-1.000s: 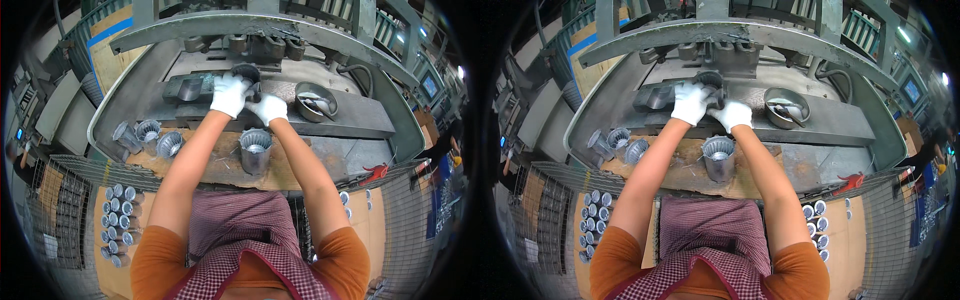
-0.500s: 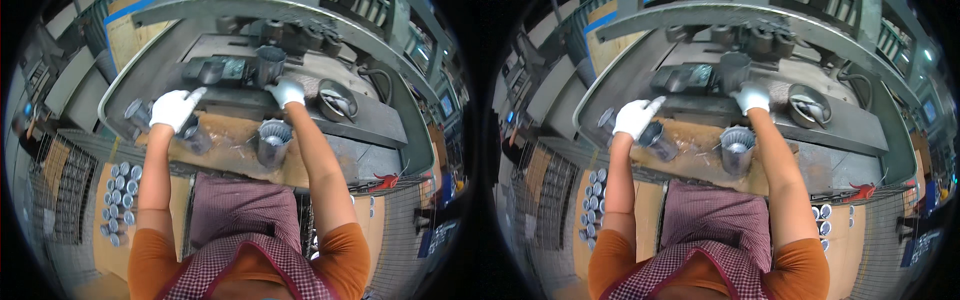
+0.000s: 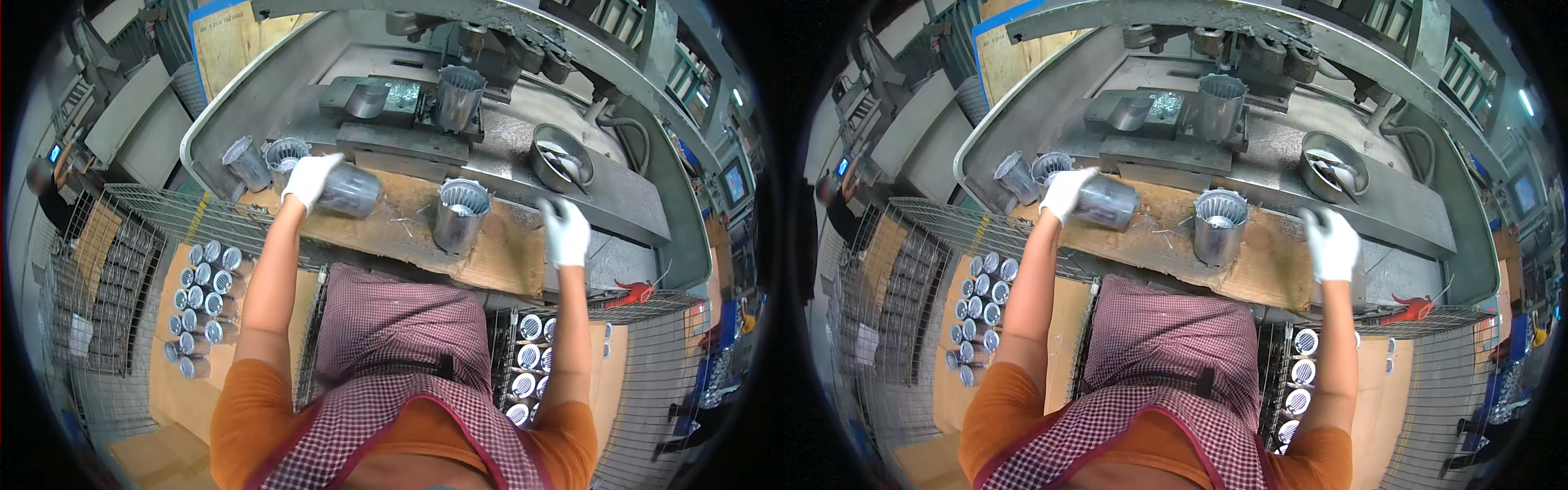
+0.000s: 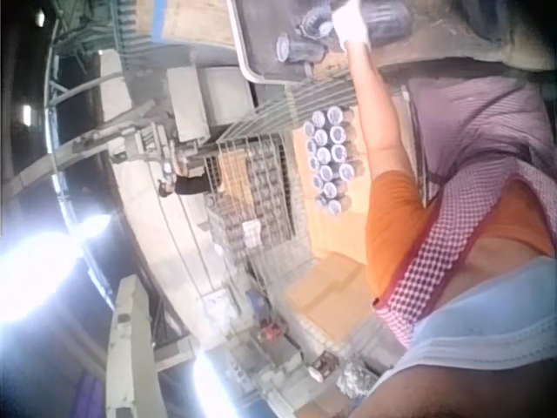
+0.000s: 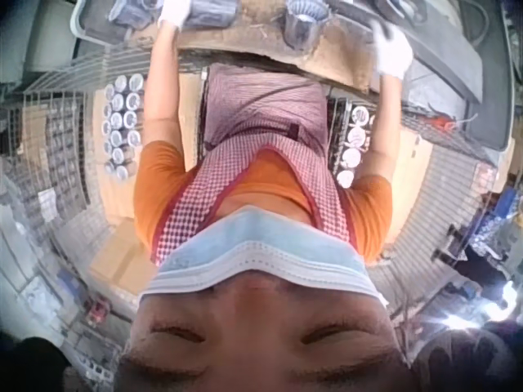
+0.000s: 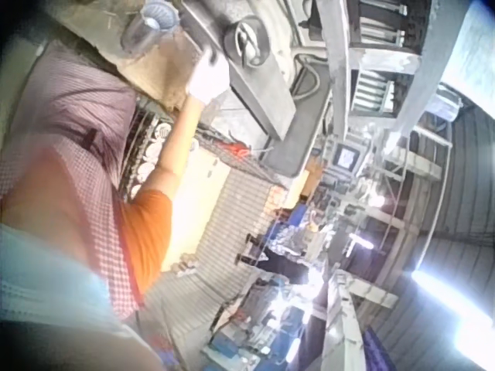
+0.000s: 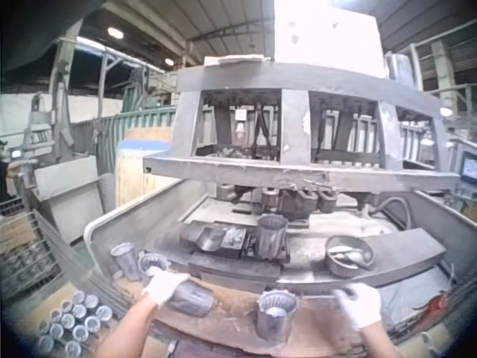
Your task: Deburring and inspecting circular metal casting parts at a workshop station.
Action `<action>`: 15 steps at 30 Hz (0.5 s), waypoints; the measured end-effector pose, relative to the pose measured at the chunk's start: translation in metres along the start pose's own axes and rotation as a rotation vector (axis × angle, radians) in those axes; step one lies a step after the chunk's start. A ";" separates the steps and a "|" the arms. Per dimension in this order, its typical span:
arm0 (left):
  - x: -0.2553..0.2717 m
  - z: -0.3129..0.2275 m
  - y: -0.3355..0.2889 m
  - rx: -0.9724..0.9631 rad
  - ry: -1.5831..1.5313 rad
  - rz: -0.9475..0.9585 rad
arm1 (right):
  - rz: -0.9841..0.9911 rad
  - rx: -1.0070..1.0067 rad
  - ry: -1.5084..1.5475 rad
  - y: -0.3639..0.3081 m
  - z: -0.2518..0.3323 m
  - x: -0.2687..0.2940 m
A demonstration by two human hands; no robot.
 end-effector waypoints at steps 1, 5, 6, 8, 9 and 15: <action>0.001 0.009 0.002 0.026 -0.398 -0.108 | -0.041 -0.061 0.012 -0.014 -0.021 0.015; -0.014 -0.033 0.020 -0.025 -1.167 -0.157 | -0.114 -0.316 -0.060 -0.060 -0.108 0.067; -0.015 -0.045 0.031 -0.127 -1.134 -0.114 | -0.091 -0.369 -0.090 -0.068 -0.125 0.074; -0.009 -0.033 0.071 -0.188 -0.948 -0.133 | -0.100 -0.391 -0.043 -0.087 -0.169 0.073; -0.010 -0.039 0.080 -0.024 -0.678 -0.167 | -0.104 -0.423 -0.001 -0.095 -0.185 0.067; -0.032 -0.038 0.137 -0.086 -0.234 -0.168 | -0.146 -0.563 0.293 -0.102 -0.198 0.048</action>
Point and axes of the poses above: each hand's wrist, its own y-axis towards the middle knuckle, its own x-axis out of the back of the hand, z = x × y, the point moved 5 cm from there along y, towards the middle knuckle, and after that the axes turned 12 degrees about z, right-handed, at the moved point
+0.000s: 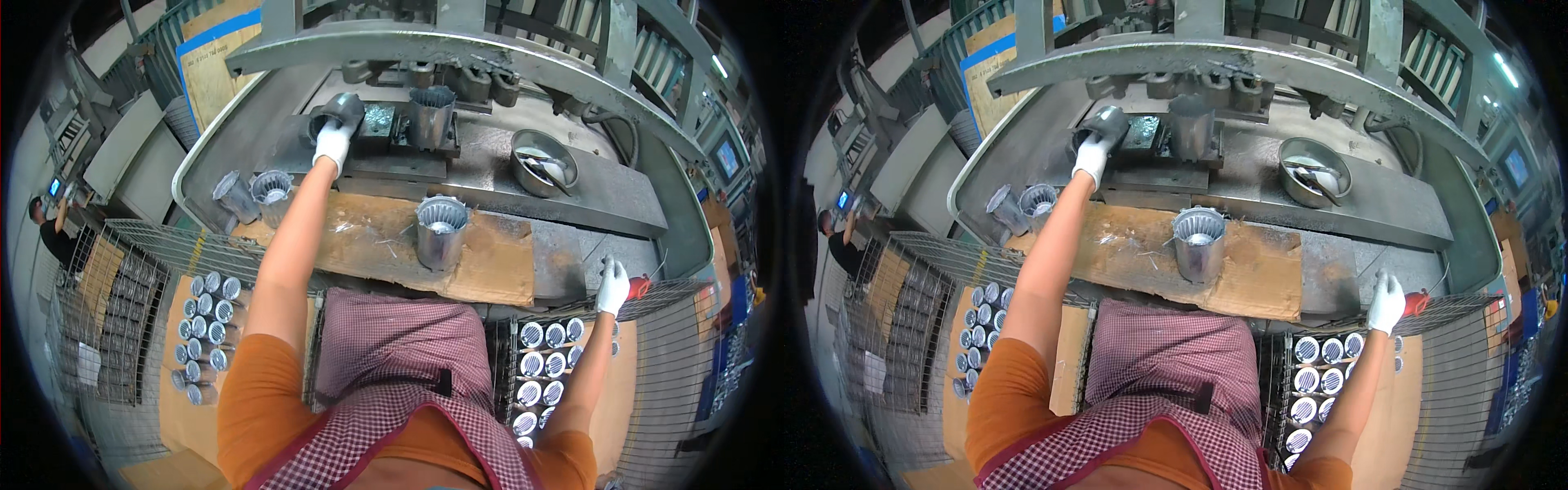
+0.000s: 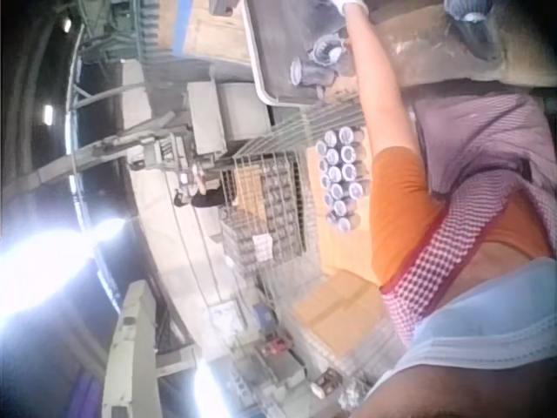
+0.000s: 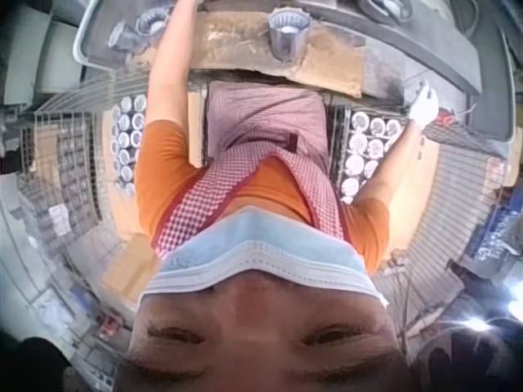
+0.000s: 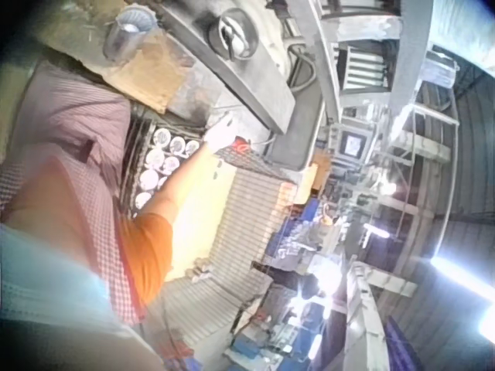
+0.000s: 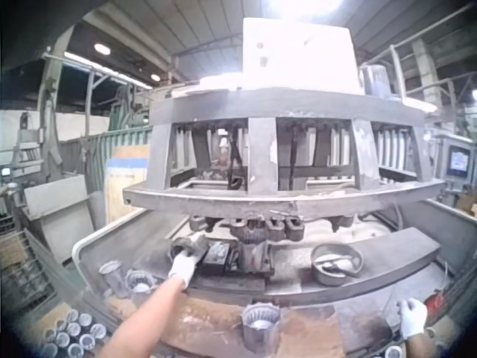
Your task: Deburring and inspecting circular metal casting parts at a workshop station.
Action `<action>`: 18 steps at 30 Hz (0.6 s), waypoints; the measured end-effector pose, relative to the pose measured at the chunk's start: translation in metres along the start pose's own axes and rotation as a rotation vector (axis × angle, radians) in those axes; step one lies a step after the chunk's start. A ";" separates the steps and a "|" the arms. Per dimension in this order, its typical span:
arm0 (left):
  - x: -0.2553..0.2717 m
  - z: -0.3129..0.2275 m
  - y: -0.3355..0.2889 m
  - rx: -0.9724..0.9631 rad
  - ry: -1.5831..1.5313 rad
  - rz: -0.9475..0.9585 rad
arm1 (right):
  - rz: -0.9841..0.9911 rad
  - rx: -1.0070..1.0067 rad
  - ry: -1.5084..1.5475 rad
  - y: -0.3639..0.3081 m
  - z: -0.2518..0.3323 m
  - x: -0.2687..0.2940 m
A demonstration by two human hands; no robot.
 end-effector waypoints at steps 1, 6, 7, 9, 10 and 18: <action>-0.007 0.001 0.001 0.073 0.025 0.038 | -0.013 0.002 0.020 0.000 -0.001 0.000; -0.006 0.002 0.019 -0.116 0.712 0.004 | -0.034 0.031 -0.002 0.000 -0.003 0.000; -0.007 -0.002 0.017 -0.115 0.712 0.010 | -0.044 0.033 -0.006 0.000 -0.004 0.000; -0.010 -0.015 0.012 0.063 0.980 0.146 | -0.054 0.025 -0.011 -0.001 -0.005 0.000; -0.009 -0.021 0.008 0.162 1.057 0.188 | -0.059 0.030 -0.011 0.001 -0.003 -0.001; -0.027 -0.039 -0.008 -0.136 1.206 -0.046 | -0.118 0.101 0.034 -0.002 -0.022 0.002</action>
Point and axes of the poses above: each hand's wrist, its own y-axis towards the middle knuckle, its own x-axis out of the back of the hand, z = x × y, the point moved 5 cm from there along y, towards the middle knuckle, and after that the axes turned 12 degrees about z, right-handed, at the moved point
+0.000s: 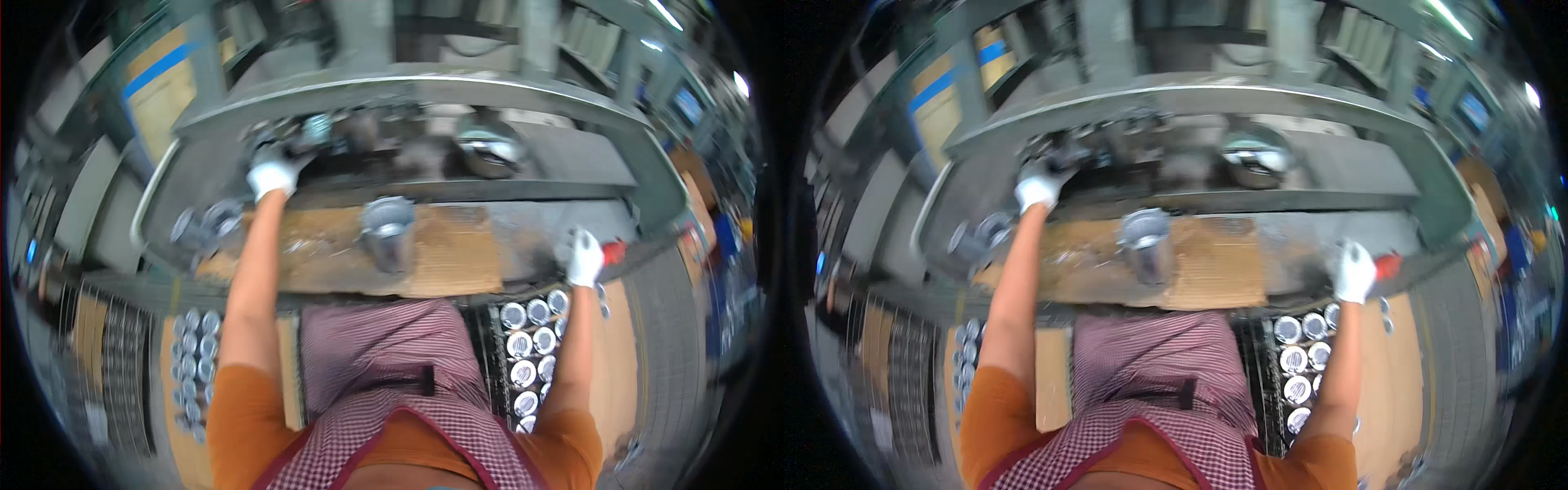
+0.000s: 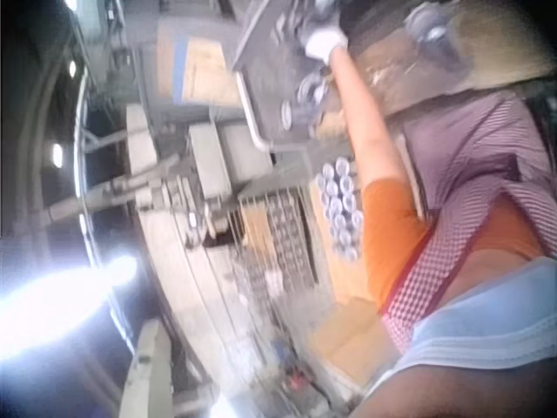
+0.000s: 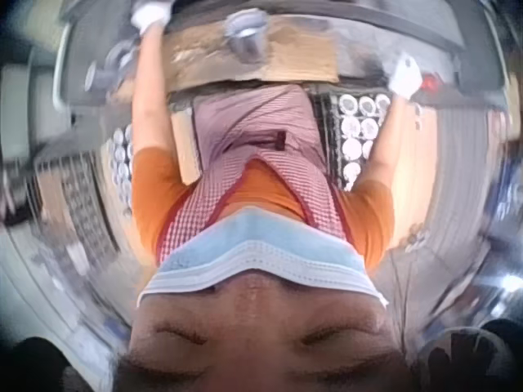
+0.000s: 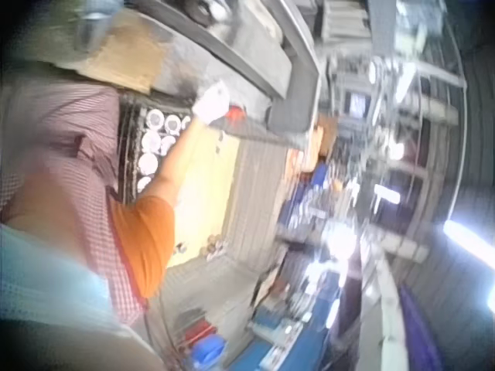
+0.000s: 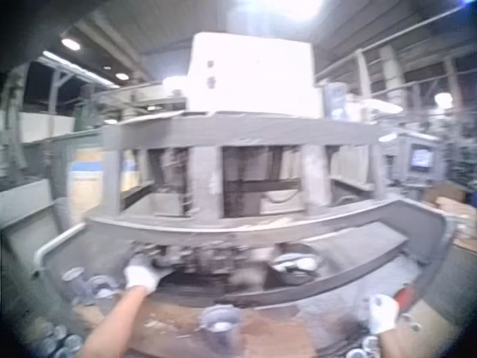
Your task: Deburring and inspecting circular metal casting parts at a workshop station.
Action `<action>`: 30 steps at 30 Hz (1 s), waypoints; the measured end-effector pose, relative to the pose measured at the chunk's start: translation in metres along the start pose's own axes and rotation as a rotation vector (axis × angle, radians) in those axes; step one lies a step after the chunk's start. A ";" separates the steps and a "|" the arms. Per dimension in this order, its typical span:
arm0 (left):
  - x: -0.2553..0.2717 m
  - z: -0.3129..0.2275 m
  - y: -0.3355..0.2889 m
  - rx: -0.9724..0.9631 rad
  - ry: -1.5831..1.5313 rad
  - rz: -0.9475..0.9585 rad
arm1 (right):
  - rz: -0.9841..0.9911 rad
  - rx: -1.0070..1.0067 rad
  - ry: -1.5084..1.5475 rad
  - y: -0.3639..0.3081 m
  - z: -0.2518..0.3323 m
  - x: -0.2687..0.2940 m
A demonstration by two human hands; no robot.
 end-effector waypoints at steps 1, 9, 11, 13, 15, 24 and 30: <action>-0.002 -0.005 -0.017 0.044 -0.186 -0.035 | -0.057 0.035 -0.099 0.007 -0.037 -0.004; -0.060 -0.094 -0.164 -0.265 -0.942 -0.117 | -0.841 0.129 -0.291 -0.032 0.023 0.061; -0.071 -0.135 -0.175 -0.308 -1.226 -0.129 | -0.480 -0.326 -0.204 -0.026 -0.013 0.045; -0.066 -0.146 -0.162 -0.268 -1.165 -0.088 | -0.488 -0.268 -0.018 -0.027 -0.028 0.037; -0.048 -0.153 -0.152 -0.211 -1.101 -0.057 | -0.439 -0.273 0.001 -0.034 -0.003 0.038; -0.020 -0.222 -0.181 -0.764 -0.123 0.271 | 0.865 -0.122 0.106 -0.154 0.104 -0.070; -0.019 -0.216 -0.185 -0.708 -0.145 0.249 | 0.820 -0.046 0.154 -0.147 0.105 -0.112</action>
Point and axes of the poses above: each hand's wrist, its own y-axis towards the middle knuckle, its own x-axis out of the back of the hand, z = x × y, the point moved 5 cm from there along y, towards the middle knuckle, and after that the axes turned 12 degrees about z, right-handed, at the moved point
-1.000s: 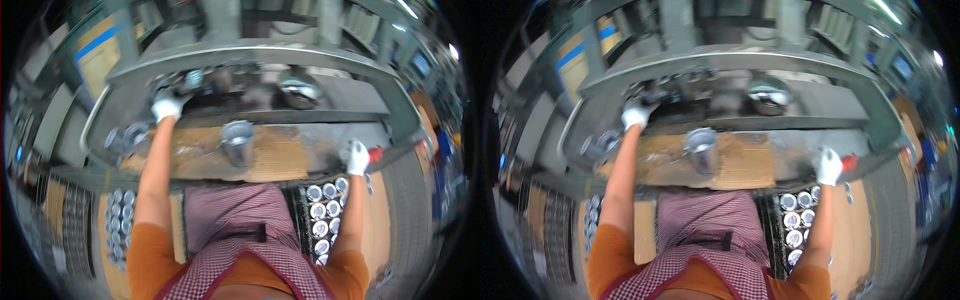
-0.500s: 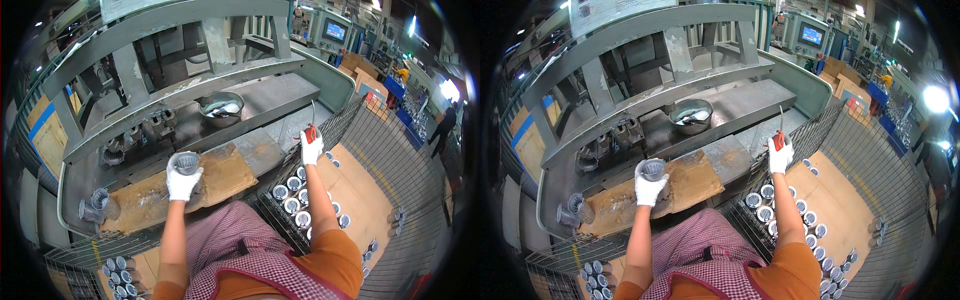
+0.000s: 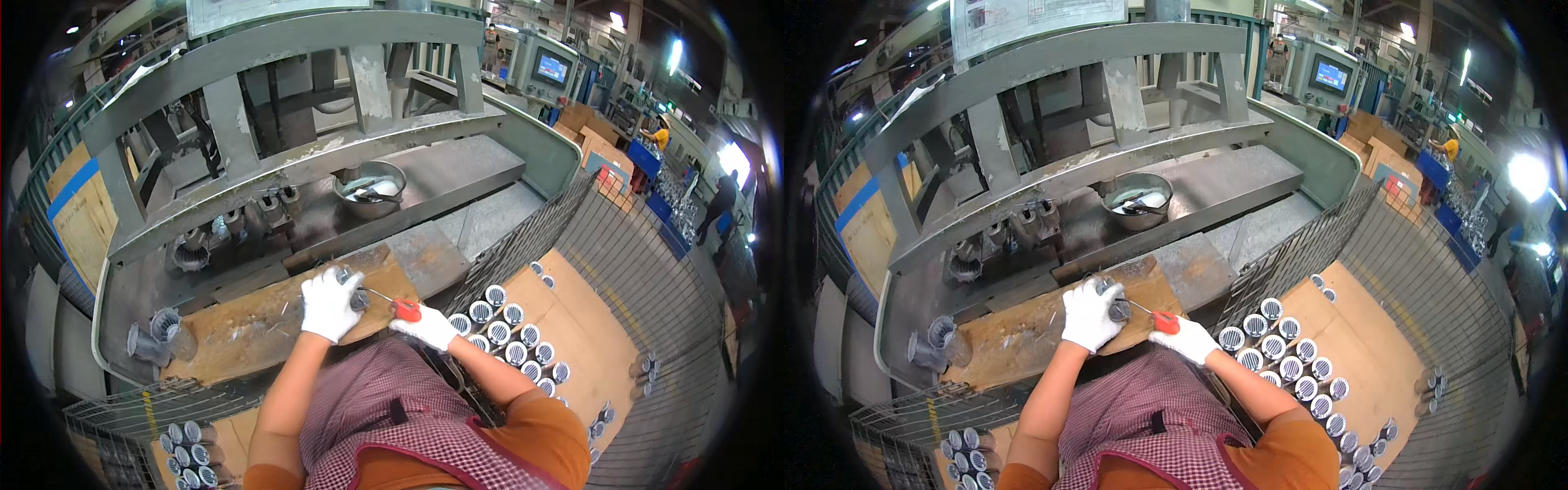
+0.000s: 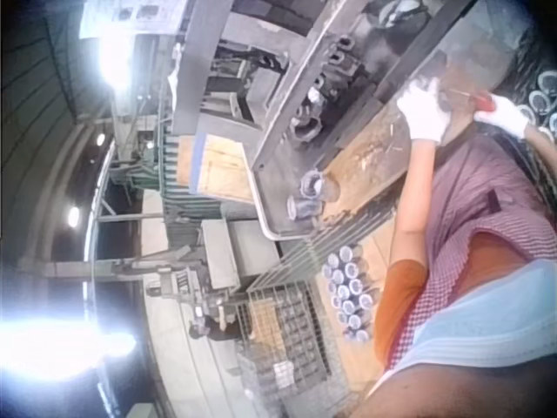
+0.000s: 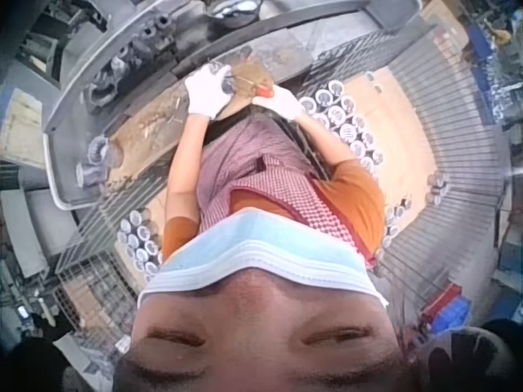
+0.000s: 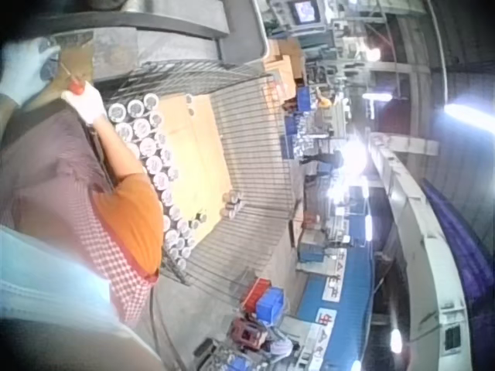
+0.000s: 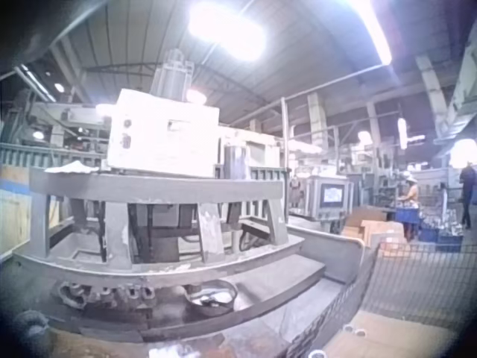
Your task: Deburring and inspecting circular metal casting parts at a workshop station.
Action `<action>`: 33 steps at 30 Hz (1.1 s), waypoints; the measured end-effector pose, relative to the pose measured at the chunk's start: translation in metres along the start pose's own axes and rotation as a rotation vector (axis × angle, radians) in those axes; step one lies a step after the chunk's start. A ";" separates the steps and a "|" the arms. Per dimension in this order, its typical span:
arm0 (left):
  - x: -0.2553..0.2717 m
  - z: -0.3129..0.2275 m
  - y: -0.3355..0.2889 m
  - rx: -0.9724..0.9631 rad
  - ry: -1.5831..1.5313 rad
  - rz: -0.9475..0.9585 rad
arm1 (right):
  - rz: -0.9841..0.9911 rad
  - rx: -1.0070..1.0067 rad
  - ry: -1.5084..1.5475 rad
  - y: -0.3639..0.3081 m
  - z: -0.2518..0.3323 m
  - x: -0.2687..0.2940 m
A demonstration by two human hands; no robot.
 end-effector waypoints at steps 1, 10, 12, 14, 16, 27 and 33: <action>0.000 0.001 -0.003 -0.009 -0.010 -0.059 | 0.001 0.000 0.001 -0.001 0.007 -0.001; 0.000 0.011 -0.025 -0.027 -0.040 -0.305 | 0.174 0.034 -0.028 0.011 0.020 -0.019; 0.004 0.013 -0.028 -0.005 -0.036 -0.382 | 0.081 0.072 -0.142 0.016 0.024 -0.010; -0.001 0.014 -0.030 -0.018 -0.038 -0.404 | 0.140 0.089 -0.106 0.008 0.035 -0.016; -0.006 0.016 -0.036 -0.024 -0.044 -0.416 | 0.204 0.074 -0.176 0.002 0.041 -0.020; -0.007 0.013 -0.040 -0.025 -0.034 -0.452 | 0.160 -0.080 -0.279 -0.004 0.046 -0.005; -0.008 0.013 -0.041 -0.034 -0.003 -0.449 | 0.182 -0.021 -0.136 -0.004 0.047 -0.012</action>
Point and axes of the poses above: each hand's wrist, its own y-axis towards the middle knuckle, its own x-axis out of the back of the hand, z = x × y, the point moved 5 cm from there along y, towards the middle knuckle, and after that the axes turned 12 degrees about z, right-handed, at the moved point
